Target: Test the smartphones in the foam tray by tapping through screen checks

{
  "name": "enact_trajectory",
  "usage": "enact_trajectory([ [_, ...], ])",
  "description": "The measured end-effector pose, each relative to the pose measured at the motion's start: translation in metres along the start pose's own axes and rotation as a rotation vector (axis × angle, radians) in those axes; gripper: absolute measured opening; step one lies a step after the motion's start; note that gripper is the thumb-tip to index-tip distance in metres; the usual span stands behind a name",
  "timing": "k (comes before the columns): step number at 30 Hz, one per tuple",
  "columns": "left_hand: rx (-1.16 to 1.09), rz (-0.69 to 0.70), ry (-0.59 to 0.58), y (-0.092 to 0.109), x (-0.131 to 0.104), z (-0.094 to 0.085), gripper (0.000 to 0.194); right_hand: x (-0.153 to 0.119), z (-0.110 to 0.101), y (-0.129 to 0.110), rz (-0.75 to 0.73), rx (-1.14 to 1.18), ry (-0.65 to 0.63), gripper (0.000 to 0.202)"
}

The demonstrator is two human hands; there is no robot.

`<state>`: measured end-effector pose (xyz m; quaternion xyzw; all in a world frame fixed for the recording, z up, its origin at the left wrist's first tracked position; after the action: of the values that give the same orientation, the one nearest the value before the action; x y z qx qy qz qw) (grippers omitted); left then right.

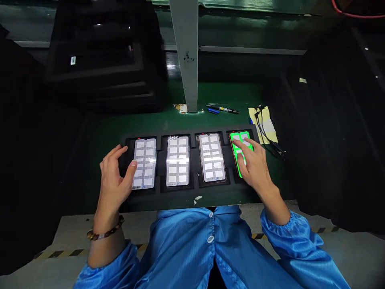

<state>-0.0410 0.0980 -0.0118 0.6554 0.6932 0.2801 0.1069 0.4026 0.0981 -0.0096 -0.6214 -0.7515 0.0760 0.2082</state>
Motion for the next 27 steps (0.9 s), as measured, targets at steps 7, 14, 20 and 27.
enact_trajectory([
  [7, -0.007, 0.013, 0.0, -0.001, -0.001, 0.001, 0.058, -0.012, -0.025, 0.051, 0.175, -0.05, 0.118, 0.054],
  [14, 0.013, 0.032, -0.007, 0.022, 0.001, -0.001, 0.051, 0.014, -0.015, 0.013, 0.045, 0.09, 0.059, 0.053],
  [20, 0.061, 0.337, -0.161, 0.095, 0.016, 0.031, 0.039, 0.055, 0.02, -0.063, -0.18, 0.191, -0.125, 0.057],
  [27, 0.192, 0.396, -0.228, 0.109, 0.033, 0.062, 0.048, 0.065, 0.046, -0.089, -0.289, 0.109, -0.152, 0.056],
])
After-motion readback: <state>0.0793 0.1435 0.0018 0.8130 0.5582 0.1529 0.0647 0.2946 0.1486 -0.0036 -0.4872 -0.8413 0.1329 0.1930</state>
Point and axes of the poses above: each hand's wrist, its own x-axis towards the middle knuckle, its own z-axis out of the palm, y = z × x, the point moved 10 cm from there along x, towards the middle knuckle, and after that the axes turned 3 degrees about y, right-handed, at the moved point
